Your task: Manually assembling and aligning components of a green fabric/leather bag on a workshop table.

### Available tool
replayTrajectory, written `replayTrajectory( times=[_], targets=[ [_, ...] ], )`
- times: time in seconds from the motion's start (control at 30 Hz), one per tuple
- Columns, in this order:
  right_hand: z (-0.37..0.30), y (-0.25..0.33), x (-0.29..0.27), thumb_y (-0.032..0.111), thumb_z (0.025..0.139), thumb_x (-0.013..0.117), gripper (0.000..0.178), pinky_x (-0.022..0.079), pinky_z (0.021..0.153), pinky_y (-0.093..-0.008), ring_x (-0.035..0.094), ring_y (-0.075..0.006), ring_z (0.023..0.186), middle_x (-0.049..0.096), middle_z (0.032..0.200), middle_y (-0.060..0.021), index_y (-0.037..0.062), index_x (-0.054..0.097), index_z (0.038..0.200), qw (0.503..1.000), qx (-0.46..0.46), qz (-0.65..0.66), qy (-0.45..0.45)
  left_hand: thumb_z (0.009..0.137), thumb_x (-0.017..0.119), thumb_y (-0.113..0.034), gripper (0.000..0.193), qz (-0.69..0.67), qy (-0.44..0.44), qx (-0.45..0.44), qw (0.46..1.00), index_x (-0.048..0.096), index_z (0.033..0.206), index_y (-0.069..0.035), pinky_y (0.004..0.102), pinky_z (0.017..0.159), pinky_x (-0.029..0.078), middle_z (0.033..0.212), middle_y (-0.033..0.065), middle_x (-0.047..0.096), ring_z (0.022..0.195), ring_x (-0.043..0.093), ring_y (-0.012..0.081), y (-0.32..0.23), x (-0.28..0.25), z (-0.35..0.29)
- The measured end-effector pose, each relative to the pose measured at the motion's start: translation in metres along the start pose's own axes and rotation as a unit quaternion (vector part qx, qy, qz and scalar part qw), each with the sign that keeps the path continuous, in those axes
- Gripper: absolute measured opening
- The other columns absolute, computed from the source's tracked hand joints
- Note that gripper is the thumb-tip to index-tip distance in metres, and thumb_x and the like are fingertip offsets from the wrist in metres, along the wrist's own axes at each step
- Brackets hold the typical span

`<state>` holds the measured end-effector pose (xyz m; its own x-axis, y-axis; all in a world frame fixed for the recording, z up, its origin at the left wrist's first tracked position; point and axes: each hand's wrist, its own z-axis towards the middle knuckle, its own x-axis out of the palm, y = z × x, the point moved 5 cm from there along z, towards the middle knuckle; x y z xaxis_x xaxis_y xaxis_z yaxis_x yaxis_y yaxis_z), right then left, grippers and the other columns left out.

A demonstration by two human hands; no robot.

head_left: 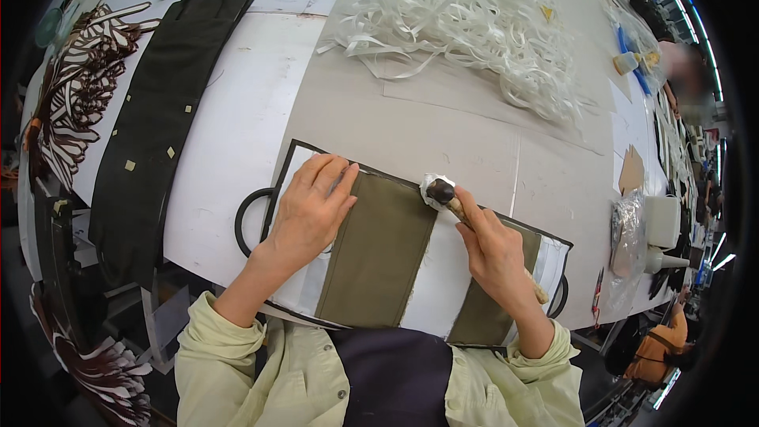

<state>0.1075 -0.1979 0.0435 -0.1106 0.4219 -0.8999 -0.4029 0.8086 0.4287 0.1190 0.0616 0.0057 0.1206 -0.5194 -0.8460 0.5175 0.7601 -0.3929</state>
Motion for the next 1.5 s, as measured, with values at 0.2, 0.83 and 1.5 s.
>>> replayTrajectory(
  times=[0.2, 0.83, 1.5],
  targets=[
    [0.026, 0.015, 0.011, 0.007, 0.094, 0.069, 0.063, 0.046, 0.055, -0.0405, 0.058, -0.0274, 0.060, 0.055, 0.080, -0.0093, 0.0168, 0.048, 0.153, 0.998, -0.032, 0.053, 0.000, 0.085, 0.075, -0.006, 0.045, 0.014, 0.022, -0.006, 1.000, 0.064, 0.129, 0.001, 0.0449, 0.100, 0.050, 0.127, 0.0144, 0.058, 0.122, 0.055, 0.0344, -0.005, -0.004, 0.005],
    [0.068, 0.040, 0.034, 0.006, 0.094, 0.067, 0.066, 0.048, 0.054, -0.0438, 0.059, -0.0316, 0.060, 0.057, 0.080, -0.0125, 0.0143, 0.044, 0.155, 0.994, -0.089, 0.055, 0.037, 0.082, 0.079, -0.012, 0.044, -0.018, -0.022, -0.019, 0.999, 0.066, 0.120, 0.007, 0.0459, 0.100, 0.053, 0.122, 0.0183, 0.064, 0.120, 0.061, 0.0374, -0.002, -0.003, -0.004],
    [0.095, 0.066, 0.029, 0.008, 0.095, 0.067, 0.064, 0.048, 0.054, -0.0441, 0.059, -0.0324, 0.058, 0.058, 0.081, -0.0132, 0.0159, 0.047, 0.154, 0.988, -0.127, 0.091, 0.001, 0.082, 0.078, -0.011, 0.042, -0.032, -0.040, -0.081, 0.995, 0.067, 0.120, 0.004, 0.0429, 0.098, 0.054, 0.123, 0.0179, 0.064, 0.119, 0.062, 0.0350, 0.015, -0.027, -0.023]
  ],
)
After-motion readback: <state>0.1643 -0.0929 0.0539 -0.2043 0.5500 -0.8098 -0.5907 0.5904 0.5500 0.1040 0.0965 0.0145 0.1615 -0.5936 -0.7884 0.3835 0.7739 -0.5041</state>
